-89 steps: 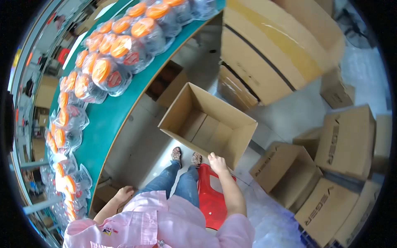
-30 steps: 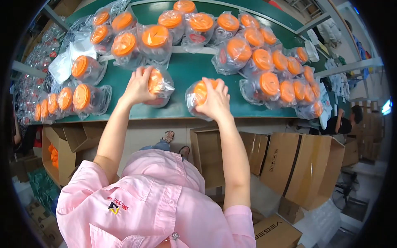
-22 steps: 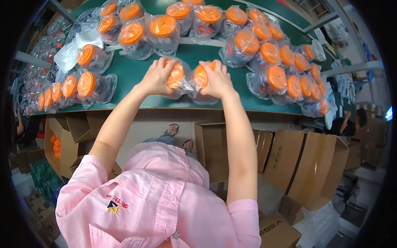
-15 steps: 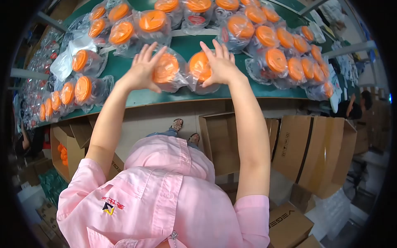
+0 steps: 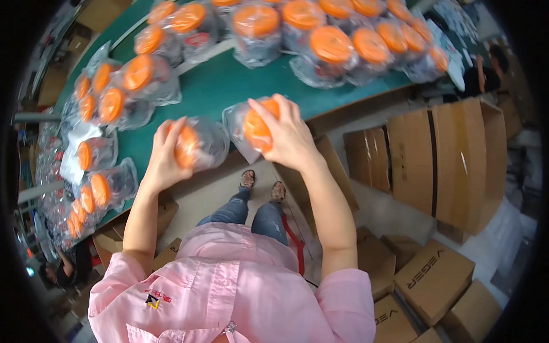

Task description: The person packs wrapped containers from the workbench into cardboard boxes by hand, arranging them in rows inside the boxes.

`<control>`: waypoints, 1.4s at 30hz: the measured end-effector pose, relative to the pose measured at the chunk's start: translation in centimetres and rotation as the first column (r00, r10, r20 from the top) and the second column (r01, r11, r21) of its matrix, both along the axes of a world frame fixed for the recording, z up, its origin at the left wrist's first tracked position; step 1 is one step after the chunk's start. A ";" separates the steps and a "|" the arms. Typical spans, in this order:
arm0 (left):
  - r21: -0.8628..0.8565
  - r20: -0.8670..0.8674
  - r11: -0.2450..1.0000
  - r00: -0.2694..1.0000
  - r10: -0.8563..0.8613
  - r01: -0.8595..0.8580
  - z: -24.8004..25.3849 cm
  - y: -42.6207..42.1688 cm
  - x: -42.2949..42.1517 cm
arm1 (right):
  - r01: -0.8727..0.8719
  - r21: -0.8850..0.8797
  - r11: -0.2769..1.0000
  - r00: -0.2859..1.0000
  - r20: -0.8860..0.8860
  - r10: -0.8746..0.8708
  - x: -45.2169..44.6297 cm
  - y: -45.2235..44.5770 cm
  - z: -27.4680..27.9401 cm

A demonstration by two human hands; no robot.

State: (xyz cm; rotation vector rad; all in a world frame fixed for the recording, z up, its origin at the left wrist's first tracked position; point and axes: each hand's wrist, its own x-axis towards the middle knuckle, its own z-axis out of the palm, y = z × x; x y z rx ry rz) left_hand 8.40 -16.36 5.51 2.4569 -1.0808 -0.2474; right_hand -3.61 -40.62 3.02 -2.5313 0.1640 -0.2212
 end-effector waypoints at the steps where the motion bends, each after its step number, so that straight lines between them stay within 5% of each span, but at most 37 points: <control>1: -0.076 -0.051 0.996 0.997 -0.058 0.054 0.2 -0.6 -1.4 | 0.048 0.050 0.998 0.999 -0.014 -0.047 -2.9 -1.1 -0.2; 5: -0.280 -0.219 0.940 0.940 -0.262 0.197 -2.4 -4.7 -7.8 | 0.214 0.073 0.974 0.973 -0.099 -0.207 -14.2 -4.8 -2.2; 8: -0.237 -0.262 0.915 0.885 -0.385 0.327 -7.9 -9.1 -12.5 | 0.265 0.005 0.964 0.950 -0.172 -0.261 -20.9 -6.6 -6.3; 18: 0.243 -0.421 0.848 0.839 -0.345 0.471 -32.7 -20.7 -22.2 | 0.304 -0.197 0.932 0.726 -0.586 -0.360 -30.3 -8.6 -29.4; 23: 0.351 -0.335 0.891 0.928 -0.166 0.286 -47.5 -25.0 -22.8 | 0.288 -0.279 0.916 0.770 -0.501 -0.394 -29.1 -8.3 -41.2; 25: 0.287 -0.044 0.937 0.980 -0.196 0.201 -53.7 -25.8 -23.0 | 0.274 -0.336 0.901 0.777 -0.475 -0.413 -29.0 -7.0 -45.7; 28: 0.332 -0.106 0.902 0.961 -0.254 0.275 -61.2 -27.2 -22.4 | 0.362 -0.322 0.875 0.772 -0.423 -0.475 -28.7 -5.8 -51.2; 31: 0.493 -0.123 0.852 0.984 -0.130 0.174 -66.4 -28.2 -22.5 | 0.347 -0.246 0.905 0.788 -0.448 -0.424 -29.1 -4.9 -55.8; 32: 0.561 -0.156 0.812 0.984 -0.086 0.161 -67.7 -29.0 -22.3 | 0.501 -0.005 0.866 0.735 -0.527 -0.428 -29.1 -4.6 -57.3; 33: 0.574 -0.165 0.799 0.981 -0.102 0.180 -71.6 -28.2 -21.6 | 0.633 0.219 0.742 0.687 -0.601 -0.409 -29.1 -4.6 -58.6; 35: 0.442 0.026 0.802 0.888 -0.459 0.402 -79.5 -25.9 -19.8 | 0.777 0.550 0.306 0.628 -0.710 -0.319 -29.0 -4.9 -61.2; 36: 0.446 0.026 0.794 0.880 -0.473 0.414 -80.5 -26.2 -19.8 | 0.781 0.552 0.292 0.624 -0.710 -0.326 -29.1 -4.9 -62.8; 38: 0.350 0.030 0.874 0.928 -0.371 0.338 -82.0 -26.5 -20.4 | 0.626 0.114 0.772 0.729 -0.437 -0.527 -29.4 -4.6 -66.3; 39: 0.299 0.028 0.908 0.948 -0.317 0.294 -82.7 -26.7 -20.6 | 0.496 -0.196 0.846 0.801 -0.273 -0.532 -29.5 -4.4 -67.9; 40: 0.250 0.022 0.937 0.965 -0.260 0.246 -83.3 -26.7 -20.8 | 0.352 -0.503 0.789 0.873 -0.127 -0.470 -29.5 -4.1 -69.4; 42: 0.253 0.072 0.942 0.967 -0.245 0.220 -82.1 -28.0 -20.9 | 0.342 -0.483 0.806 0.880 -0.135 -0.455 -28.3 -5.8 -68.5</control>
